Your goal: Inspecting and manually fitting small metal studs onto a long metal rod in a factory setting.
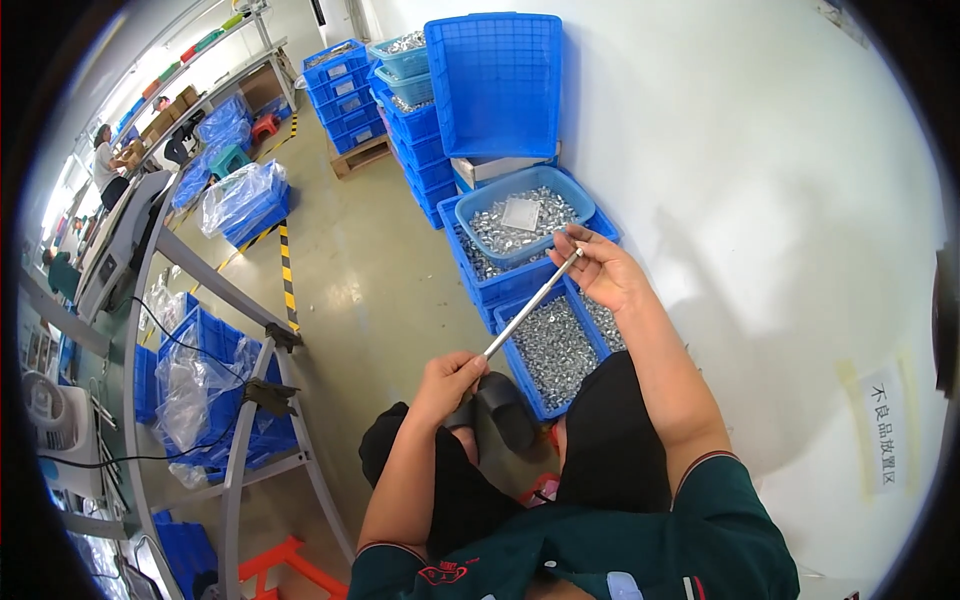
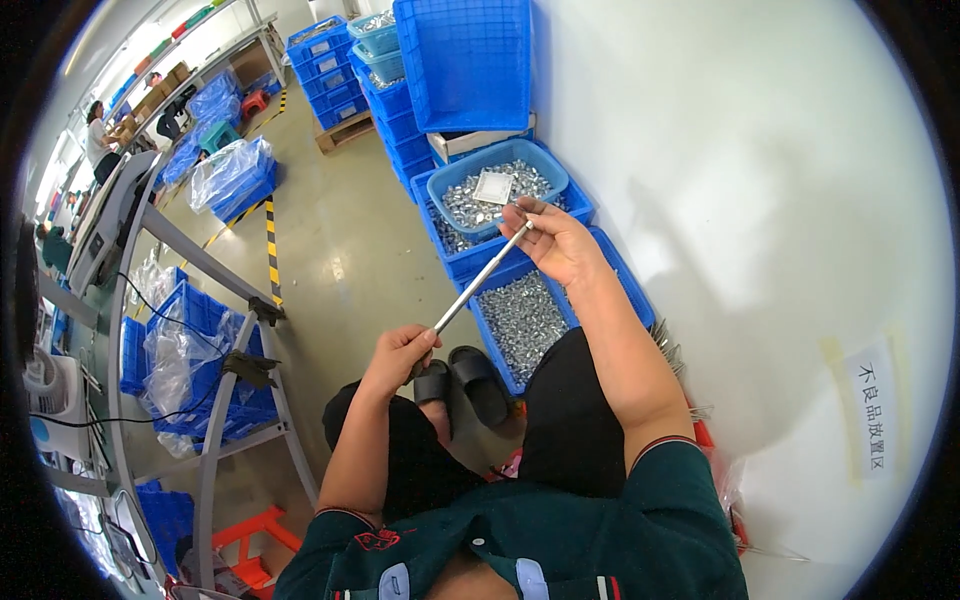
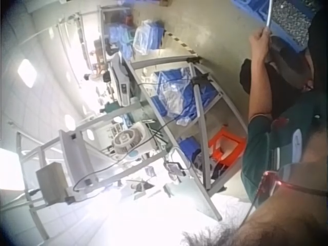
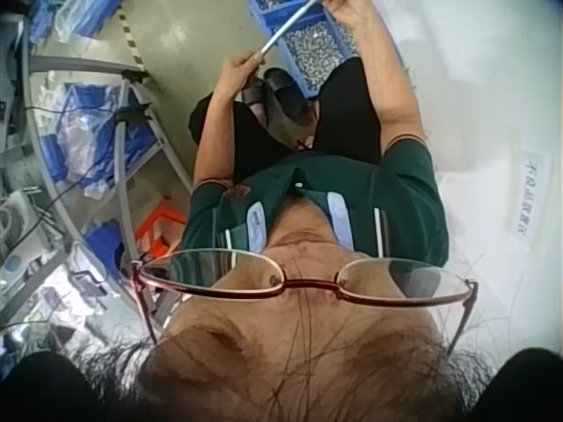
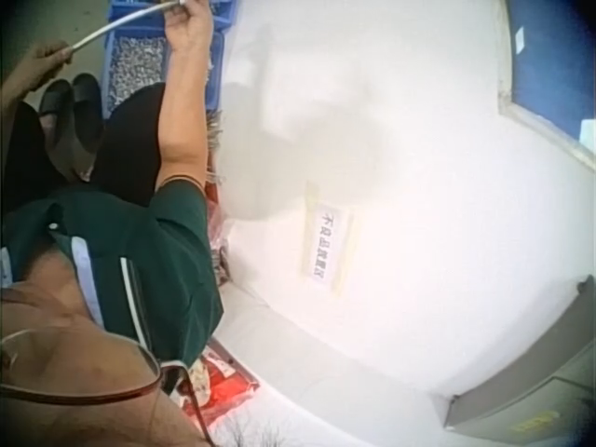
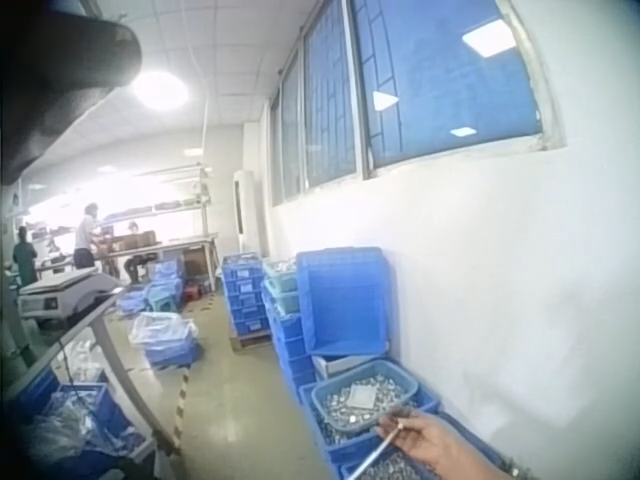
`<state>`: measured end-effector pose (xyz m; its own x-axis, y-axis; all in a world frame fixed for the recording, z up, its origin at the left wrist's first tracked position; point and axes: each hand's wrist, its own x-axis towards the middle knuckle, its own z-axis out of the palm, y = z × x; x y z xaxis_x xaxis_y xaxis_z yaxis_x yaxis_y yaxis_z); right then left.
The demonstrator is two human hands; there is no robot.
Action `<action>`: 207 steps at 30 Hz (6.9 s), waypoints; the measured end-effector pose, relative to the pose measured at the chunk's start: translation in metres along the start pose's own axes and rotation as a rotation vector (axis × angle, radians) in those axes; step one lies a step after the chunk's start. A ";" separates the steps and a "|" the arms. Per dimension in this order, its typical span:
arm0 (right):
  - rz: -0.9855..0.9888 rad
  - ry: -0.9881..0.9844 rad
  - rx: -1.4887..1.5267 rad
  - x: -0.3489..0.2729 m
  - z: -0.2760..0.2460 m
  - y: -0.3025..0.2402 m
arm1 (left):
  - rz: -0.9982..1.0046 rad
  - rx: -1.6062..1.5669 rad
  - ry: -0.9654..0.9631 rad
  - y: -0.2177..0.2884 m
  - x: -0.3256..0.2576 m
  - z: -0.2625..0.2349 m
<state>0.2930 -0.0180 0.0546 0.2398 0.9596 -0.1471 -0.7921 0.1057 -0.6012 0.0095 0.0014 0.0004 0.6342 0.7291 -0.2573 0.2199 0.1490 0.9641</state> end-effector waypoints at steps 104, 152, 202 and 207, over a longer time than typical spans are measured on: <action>-0.396 0.065 -1.893 -0.047 -0.233 0.128 | -0.283 -0.117 -0.025 0.003 0.018 0.048; 0.509 0.129 0.543 0.042 -0.249 0.155 | -0.360 -0.153 -0.011 0.011 0.035 0.043; 0.297 -0.044 -0.521 0.008 -0.016 -0.018 | -0.058 -0.102 -0.127 0.008 -0.015 -0.006; 0.237 -0.019 -1.025 -0.001 0.000 -0.026 | -0.007 -0.026 -0.085 0.009 -0.018 -0.010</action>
<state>0.3140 -0.0217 0.0703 0.1246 0.9317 -0.3411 0.0386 -0.3481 -0.9367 -0.0071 -0.0037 0.0140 0.6936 0.6689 -0.2674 0.2054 0.1722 0.9634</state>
